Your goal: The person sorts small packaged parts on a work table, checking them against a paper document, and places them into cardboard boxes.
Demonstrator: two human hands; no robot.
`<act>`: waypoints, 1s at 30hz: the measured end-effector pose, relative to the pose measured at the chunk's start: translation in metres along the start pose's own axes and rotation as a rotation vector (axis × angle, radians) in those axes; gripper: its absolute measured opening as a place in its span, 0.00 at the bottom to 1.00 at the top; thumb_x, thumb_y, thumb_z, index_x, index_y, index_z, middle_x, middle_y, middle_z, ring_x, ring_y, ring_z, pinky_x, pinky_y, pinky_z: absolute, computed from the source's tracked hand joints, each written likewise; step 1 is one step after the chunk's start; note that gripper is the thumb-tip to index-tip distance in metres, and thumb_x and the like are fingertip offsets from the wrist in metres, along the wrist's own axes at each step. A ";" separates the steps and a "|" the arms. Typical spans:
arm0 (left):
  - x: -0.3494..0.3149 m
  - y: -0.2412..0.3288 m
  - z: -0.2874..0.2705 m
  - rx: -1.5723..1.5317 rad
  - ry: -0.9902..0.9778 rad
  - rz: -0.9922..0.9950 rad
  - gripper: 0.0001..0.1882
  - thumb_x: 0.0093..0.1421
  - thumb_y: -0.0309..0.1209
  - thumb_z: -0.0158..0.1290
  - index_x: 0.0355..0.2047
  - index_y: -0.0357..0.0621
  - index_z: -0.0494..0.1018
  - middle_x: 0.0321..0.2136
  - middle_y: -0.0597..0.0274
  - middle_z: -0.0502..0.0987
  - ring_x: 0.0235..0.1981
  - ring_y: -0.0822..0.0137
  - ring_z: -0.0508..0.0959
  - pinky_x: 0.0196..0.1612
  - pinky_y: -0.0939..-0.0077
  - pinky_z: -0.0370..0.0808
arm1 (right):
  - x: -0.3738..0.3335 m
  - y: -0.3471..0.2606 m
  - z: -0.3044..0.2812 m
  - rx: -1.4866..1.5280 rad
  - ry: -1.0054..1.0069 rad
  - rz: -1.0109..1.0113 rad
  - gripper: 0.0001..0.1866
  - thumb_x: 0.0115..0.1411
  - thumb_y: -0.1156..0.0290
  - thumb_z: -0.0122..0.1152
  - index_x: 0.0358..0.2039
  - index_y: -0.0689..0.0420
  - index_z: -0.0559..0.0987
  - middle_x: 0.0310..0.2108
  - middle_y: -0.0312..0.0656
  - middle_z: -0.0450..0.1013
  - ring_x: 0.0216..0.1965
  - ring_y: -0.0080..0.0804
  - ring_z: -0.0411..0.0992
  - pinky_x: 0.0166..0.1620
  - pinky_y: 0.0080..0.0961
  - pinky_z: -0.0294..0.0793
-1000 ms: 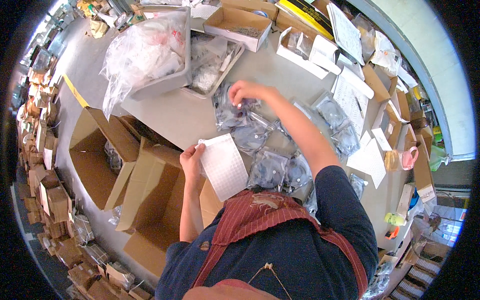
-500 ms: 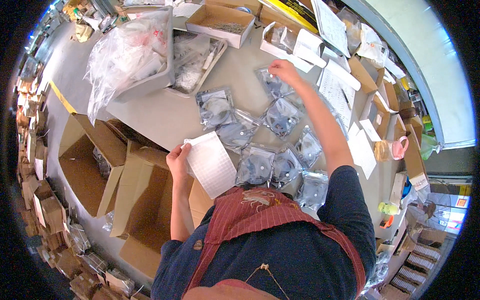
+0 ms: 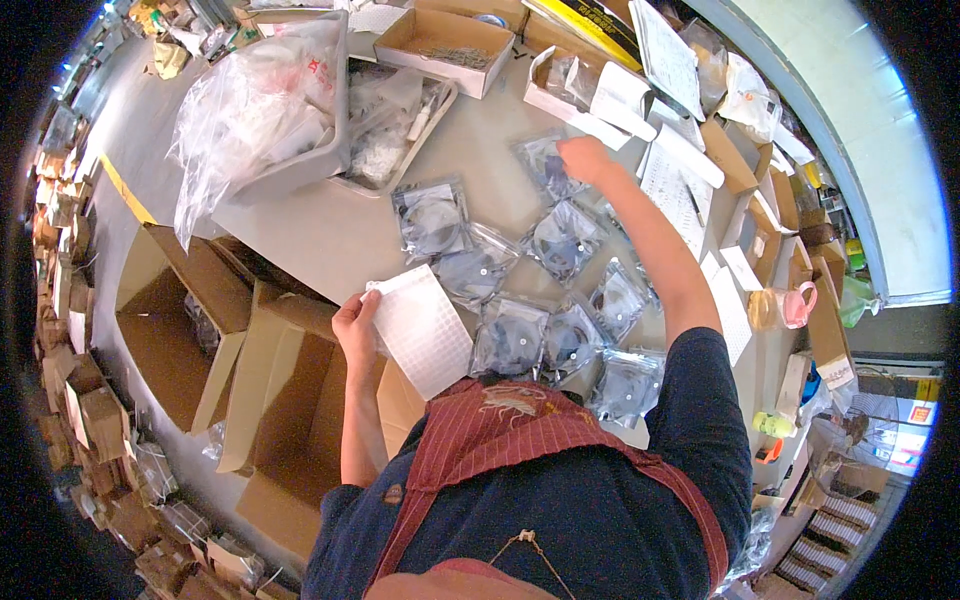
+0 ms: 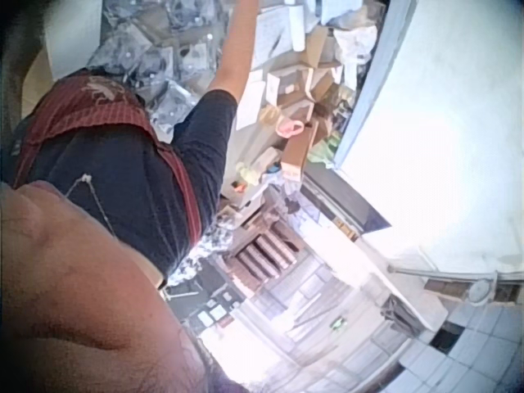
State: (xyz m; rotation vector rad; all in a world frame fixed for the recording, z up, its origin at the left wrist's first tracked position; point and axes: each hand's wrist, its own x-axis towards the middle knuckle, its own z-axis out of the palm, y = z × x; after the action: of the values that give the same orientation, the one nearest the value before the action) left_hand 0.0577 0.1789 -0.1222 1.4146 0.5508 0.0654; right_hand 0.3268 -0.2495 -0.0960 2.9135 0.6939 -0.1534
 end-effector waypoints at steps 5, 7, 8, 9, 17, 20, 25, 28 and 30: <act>-0.001 -0.006 -0.001 -0.044 0.027 0.005 0.13 0.59 0.30 0.60 0.37 0.29 0.80 0.25 0.70 0.78 0.25 0.82 0.71 0.29 0.86 0.67 | 0.008 -0.012 -0.015 -0.254 0.062 0.112 0.04 0.47 0.70 0.60 0.23 0.54 0.82 0.25 0.45 0.79 0.30 0.44 0.78 0.33 0.43 0.76; -0.001 0.000 -0.001 -0.039 0.032 -0.004 0.12 0.59 0.30 0.60 0.37 0.30 0.80 0.25 0.70 0.78 0.25 0.82 0.71 0.29 0.86 0.67 | 0.012 -0.029 -0.025 -0.180 0.127 0.129 0.05 0.49 0.70 0.60 0.22 0.53 0.82 0.24 0.44 0.79 0.29 0.45 0.78 0.33 0.40 0.76; -0.001 0.001 0.000 -0.001 0.026 -0.012 0.12 0.59 0.30 0.60 0.37 0.30 0.80 0.25 0.70 0.78 0.25 0.82 0.71 0.29 0.86 0.67 | 0.013 -0.051 -0.035 -0.077 0.102 0.135 0.05 0.50 0.68 0.61 0.26 0.54 0.82 0.27 0.44 0.79 0.31 0.45 0.78 0.34 0.39 0.75; -0.001 0.002 0.001 0.037 0.021 -0.020 0.12 0.59 0.30 0.60 0.37 0.30 0.80 0.25 0.70 0.78 0.24 0.82 0.71 0.29 0.86 0.67 | 0.016 -0.068 -0.030 0.125 0.146 0.038 0.06 0.51 0.68 0.62 0.28 0.55 0.80 0.28 0.44 0.79 0.32 0.44 0.78 0.35 0.38 0.75; -0.002 -0.003 -0.004 -0.040 0.016 -0.002 0.13 0.59 0.31 0.60 0.37 0.30 0.80 0.24 0.69 0.78 0.24 0.81 0.71 0.28 0.86 0.67 | 0.026 -0.194 -0.046 0.872 -0.113 -0.312 0.14 0.49 0.74 0.63 0.36 0.60 0.72 0.29 0.45 0.76 0.33 0.40 0.76 0.38 0.35 0.75; 0.002 -0.006 -0.004 -0.007 -0.001 0.013 0.14 0.59 0.31 0.60 0.37 0.29 0.79 0.24 0.69 0.78 0.24 0.81 0.71 0.28 0.86 0.67 | 0.031 -0.206 -0.044 0.664 -0.121 -0.294 0.16 0.49 0.73 0.64 0.38 0.61 0.72 0.30 0.49 0.76 0.36 0.45 0.77 0.39 0.38 0.75; 0.000 -0.005 0.000 -0.033 0.011 0.028 0.13 0.59 0.31 0.60 0.36 0.30 0.80 0.24 0.70 0.77 0.23 0.82 0.70 0.28 0.85 0.66 | 0.035 -0.214 -0.031 0.330 0.046 -0.227 0.18 0.48 0.71 0.66 0.40 0.62 0.75 0.33 0.52 0.77 0.39 0.53 0.76 0.41 0.43 0.75; -0.001 -0.010 -0.005 -0.025 0.013 0.015 0.12 0.60 0.31 0.59 0.36 0.31 0.80 0.23 0.71 0.77 0.23 0.82 0.70 0.27 0.85 0.66 | 0.040 -0.197 -0.046 0.296 -0.102 -0.110 0.14 0.50 0.68 0.67 0.34 0.60 0.74 0.31 0.49 0.77 0.36 0.52 0.76 0.38 0.44 0.75; 0.001 -0.006 -0.003 -0.008 0.013 0.014 0.12 0.60 0.31 0.59 0.35 0.31 0.80 0.23 0.71 0.77 0.23 0.82 0.70 0.27 0.85 0.66 | 0.035 -0.179 -0.048 0.288 0.078 -0.035 0.14 0.51 0.66 0.68 0.33 0.60 0.76 0.30 0.47 0.78 0.31 0.47 0.76 0.36 0.40 0.75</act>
State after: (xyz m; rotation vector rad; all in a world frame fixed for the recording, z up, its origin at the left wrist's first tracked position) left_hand 0.0561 0.1811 -0.1286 1.4115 0.5514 0.0877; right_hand 0.2792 -0.0681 -0.0739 3.1976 0.7958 -0.1570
